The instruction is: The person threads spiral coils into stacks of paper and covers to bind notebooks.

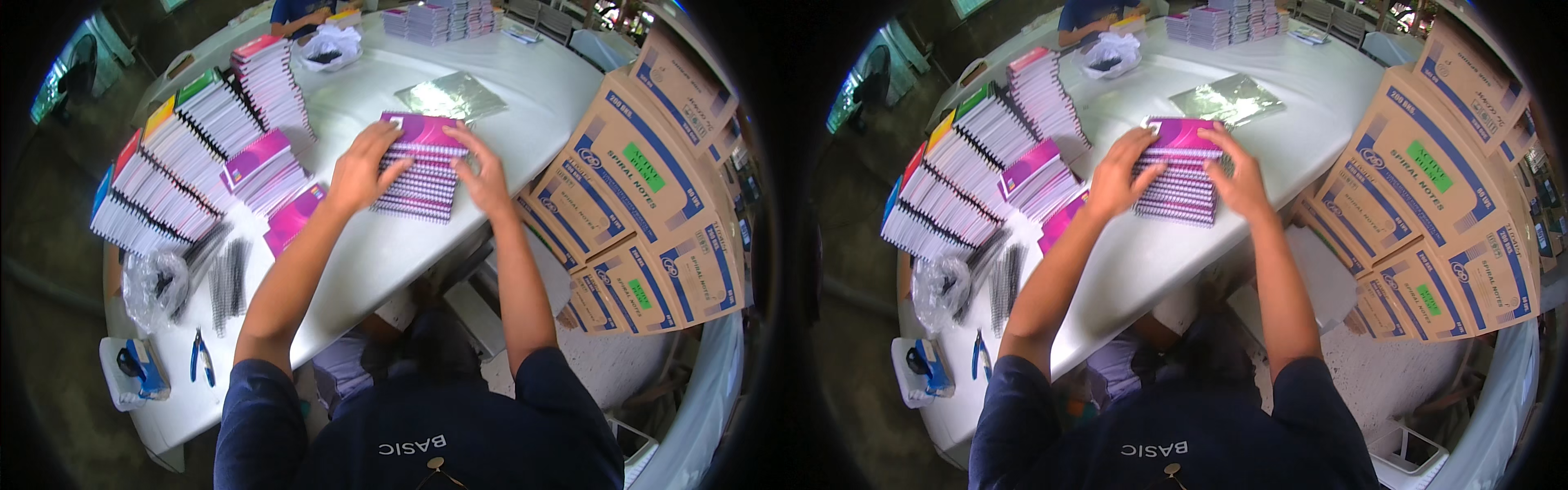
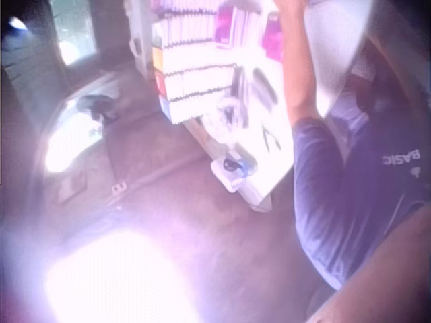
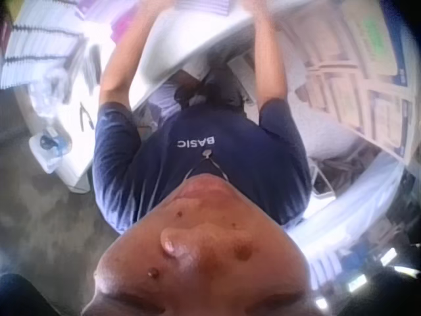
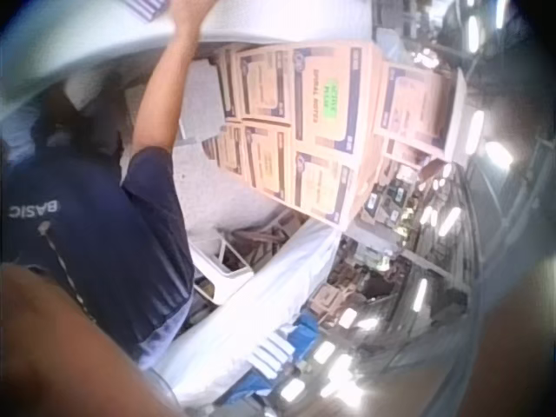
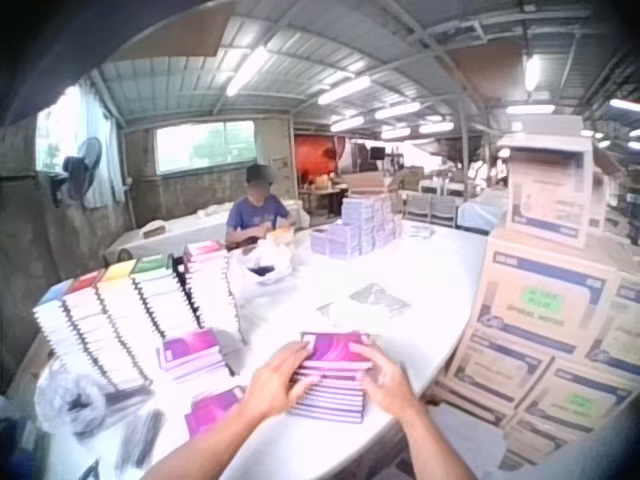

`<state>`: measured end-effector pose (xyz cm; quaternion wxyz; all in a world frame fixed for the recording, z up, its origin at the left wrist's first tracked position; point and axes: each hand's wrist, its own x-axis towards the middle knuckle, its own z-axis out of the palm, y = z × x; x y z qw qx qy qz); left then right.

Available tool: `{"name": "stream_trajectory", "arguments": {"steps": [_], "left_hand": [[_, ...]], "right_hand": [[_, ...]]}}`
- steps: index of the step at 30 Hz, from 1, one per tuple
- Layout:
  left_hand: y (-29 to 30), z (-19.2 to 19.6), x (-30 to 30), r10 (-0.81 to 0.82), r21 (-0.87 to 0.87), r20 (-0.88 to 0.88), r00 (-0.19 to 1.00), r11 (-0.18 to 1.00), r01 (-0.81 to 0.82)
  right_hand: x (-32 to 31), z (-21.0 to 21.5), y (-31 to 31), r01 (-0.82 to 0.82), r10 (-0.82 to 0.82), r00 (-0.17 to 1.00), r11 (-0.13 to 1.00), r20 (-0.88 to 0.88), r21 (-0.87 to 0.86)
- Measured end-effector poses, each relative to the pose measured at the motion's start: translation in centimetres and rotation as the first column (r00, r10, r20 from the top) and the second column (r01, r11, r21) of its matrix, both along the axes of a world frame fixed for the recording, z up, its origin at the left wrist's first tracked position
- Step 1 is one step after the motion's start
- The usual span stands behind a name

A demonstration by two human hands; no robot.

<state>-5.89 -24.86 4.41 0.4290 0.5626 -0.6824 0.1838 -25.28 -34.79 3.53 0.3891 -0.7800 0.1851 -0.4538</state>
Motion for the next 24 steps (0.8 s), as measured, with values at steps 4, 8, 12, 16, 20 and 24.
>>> {"name": "stream_trajectory", "arguments": {"steps": [4,8,12,16,20,24], "left_hand": [[-0.6,-1.3,-0.3,0.103,-0.303,-0.196,0.975,0.939,-0.160],[-3.0,-1.8,-1.2,0.103,-0.053,-0.819,0.564,0.966,-0.255],[-3.4,-1.7,-1.1,0.001,-0.182,-0.853,0.522,0.937,-0.299],[-2.0,-1.6,0.5,0.078,-0.052,-0.878,0.472,0.965,-0.255],[3.1,-1.2,4.3,0.236,-0.023,-0.565,0.790,0.953,-0.302],[12.0,-3.5,6.5,0.478,0.498,-0.031,0.878,0.769,-0.401]], "right_hand": [[2.3,-1.5,1.6,0.053,-0.098,0.935,0.989,0.342,0.139],[4.8,-3.9,3.8,0.401,-0.403,0.855,0.913,0.327,0.077],[5.5,-4.3,4.7,0.469,-0.471,0.775,0.875,0.421,0.117],[5.0,-4.3,4.6,0.528,-0.479,0.773,0.850,0.417,-0.003],[2.0,-3.3,5.4,0.585,-0.484,0.761,0.800,0.431,-0.134],[0.4,-4.8,8.7,0.514,-0.434,0.687,0.857,0.582,0.033]]}}
